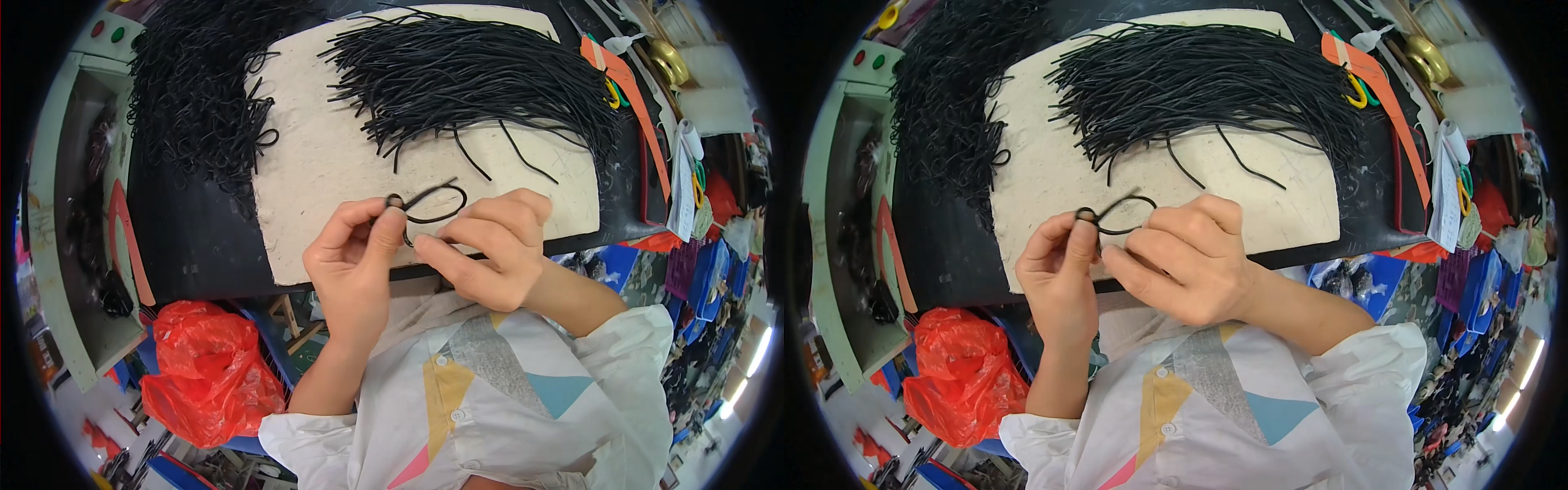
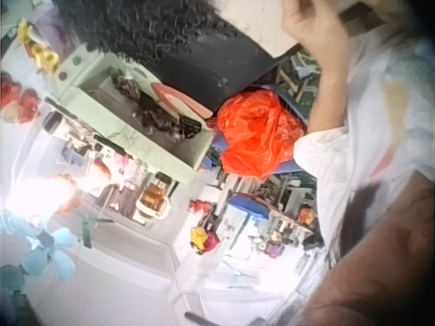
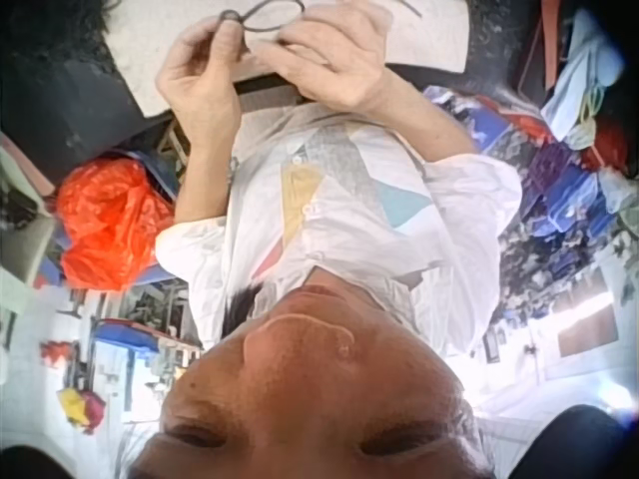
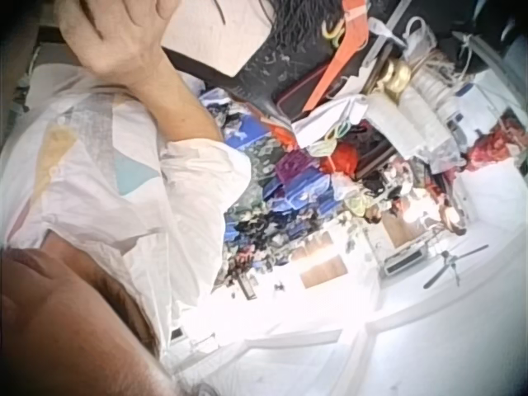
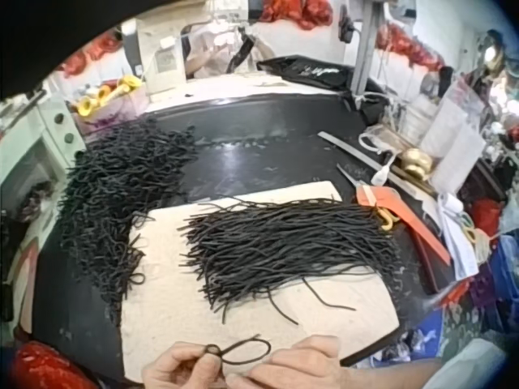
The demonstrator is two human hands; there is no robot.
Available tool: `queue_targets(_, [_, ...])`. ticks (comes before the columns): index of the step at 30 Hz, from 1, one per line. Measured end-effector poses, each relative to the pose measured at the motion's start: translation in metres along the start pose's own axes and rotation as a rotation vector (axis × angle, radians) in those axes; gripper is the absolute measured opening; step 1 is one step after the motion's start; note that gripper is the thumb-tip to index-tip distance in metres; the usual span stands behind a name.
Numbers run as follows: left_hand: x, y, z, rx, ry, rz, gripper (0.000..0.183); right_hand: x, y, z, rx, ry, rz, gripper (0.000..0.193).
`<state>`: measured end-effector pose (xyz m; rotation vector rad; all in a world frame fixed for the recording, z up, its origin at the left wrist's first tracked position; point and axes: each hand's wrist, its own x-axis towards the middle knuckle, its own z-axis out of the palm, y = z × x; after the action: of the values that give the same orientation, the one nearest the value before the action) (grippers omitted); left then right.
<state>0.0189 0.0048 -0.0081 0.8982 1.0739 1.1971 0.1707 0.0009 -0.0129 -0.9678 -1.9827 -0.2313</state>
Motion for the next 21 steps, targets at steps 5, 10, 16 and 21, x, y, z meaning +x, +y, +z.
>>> queue_targets(5, [0.001, 0.002, -0.011, 0.167, -0.23, 0.004, 0.007, 0.021, 0.008, -0.017, 0.39, -0.264, 0.429, 0.022])
queue_targets(10, [-0.001, 0.007, -0.014, -0.131, -0.362, -0.289, 0.011, 0.02, 0.017, -0.019, 1.162, -0.514, 1.042, 0.012])
queue_targets(16, [-0.002, 0.009, -0.009, -0.095, -0.285, -0.247, 0.013, 0.014, 0.012, -0.014, 1.421, -0.387, 1.238, 0.012])
queue_targets(21, [-0.001, 0.016, -0.012, 0.051, -0.22, -0.18, 0.015, 0.016, 0.007, -0.016, 1.175, -0.413, 1.119, 0.013])
